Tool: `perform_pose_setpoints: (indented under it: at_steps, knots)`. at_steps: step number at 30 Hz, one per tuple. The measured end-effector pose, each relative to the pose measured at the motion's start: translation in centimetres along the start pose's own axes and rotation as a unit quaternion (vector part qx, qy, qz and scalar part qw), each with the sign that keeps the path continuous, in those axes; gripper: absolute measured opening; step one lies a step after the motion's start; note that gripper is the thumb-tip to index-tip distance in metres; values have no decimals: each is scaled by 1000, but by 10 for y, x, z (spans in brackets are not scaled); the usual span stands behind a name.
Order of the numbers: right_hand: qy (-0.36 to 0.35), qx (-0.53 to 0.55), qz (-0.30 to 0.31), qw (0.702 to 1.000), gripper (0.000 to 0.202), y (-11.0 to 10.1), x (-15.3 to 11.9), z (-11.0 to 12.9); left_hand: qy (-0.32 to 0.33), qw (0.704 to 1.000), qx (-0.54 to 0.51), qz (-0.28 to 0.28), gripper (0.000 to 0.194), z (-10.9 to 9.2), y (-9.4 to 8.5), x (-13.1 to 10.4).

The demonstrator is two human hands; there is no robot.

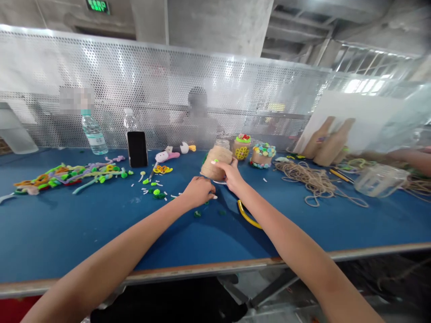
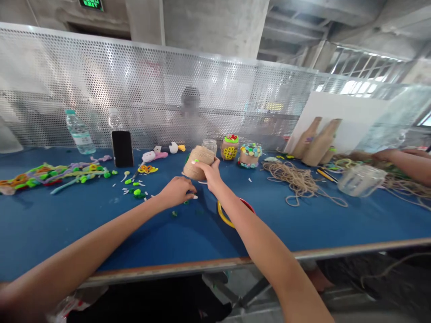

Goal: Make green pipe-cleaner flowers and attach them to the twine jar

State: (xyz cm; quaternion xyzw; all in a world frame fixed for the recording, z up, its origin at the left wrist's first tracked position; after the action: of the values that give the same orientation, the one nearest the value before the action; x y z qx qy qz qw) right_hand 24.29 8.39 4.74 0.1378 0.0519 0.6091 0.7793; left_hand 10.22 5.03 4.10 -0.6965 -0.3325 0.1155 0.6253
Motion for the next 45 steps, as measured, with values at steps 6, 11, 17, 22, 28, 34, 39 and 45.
perform_pose_setpoints:
  at_steps: [6,11,17,22,28,34,39,45]
  knots:
    - [-19,-31,6,999,32,1,0,-7,23,996,87,-5,21,-8,-11,-6]
    - [-13,-44,9,999,34,0,2,-10,2,994,107,-23,22,-2,-17,-13]
    - [-18,-53,2,998,35,1,3,-14,-16,993,112,28,23,4,-8,-6]
    - [-19,-50,-1,999,35,1,3,-14,-18,993,115,32,24,6,-5,-8]
    - [-15,-36,-5,999,35,0,4,-16,-49,995,88,6,26,14,-2,-10]
    - [-4,-33,-7,999,33,0,6,-16,-42,997,34,-59,22,24,-9,-15]
    - [1,-37,0,999,35,-1,5,-15,-65,988,4,-140,22,42,-26,-25]
    - [-16,-57,29,998,36,2,2,-19,-121,975,-38,-184,22,57,-37,-29]
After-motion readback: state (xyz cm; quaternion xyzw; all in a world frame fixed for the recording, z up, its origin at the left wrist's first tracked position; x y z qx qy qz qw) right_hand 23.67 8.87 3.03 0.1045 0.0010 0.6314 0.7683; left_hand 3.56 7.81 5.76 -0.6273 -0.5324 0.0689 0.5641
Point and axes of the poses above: each hand's wrist, its own x-axis towards the middle knuckle, its own y-axis out of the palm, z = x × y, the point moved 1 cm from there along x, towards the middle knuckle, and after that the axes turned 5 degrees about y, right-handed, at the moved point
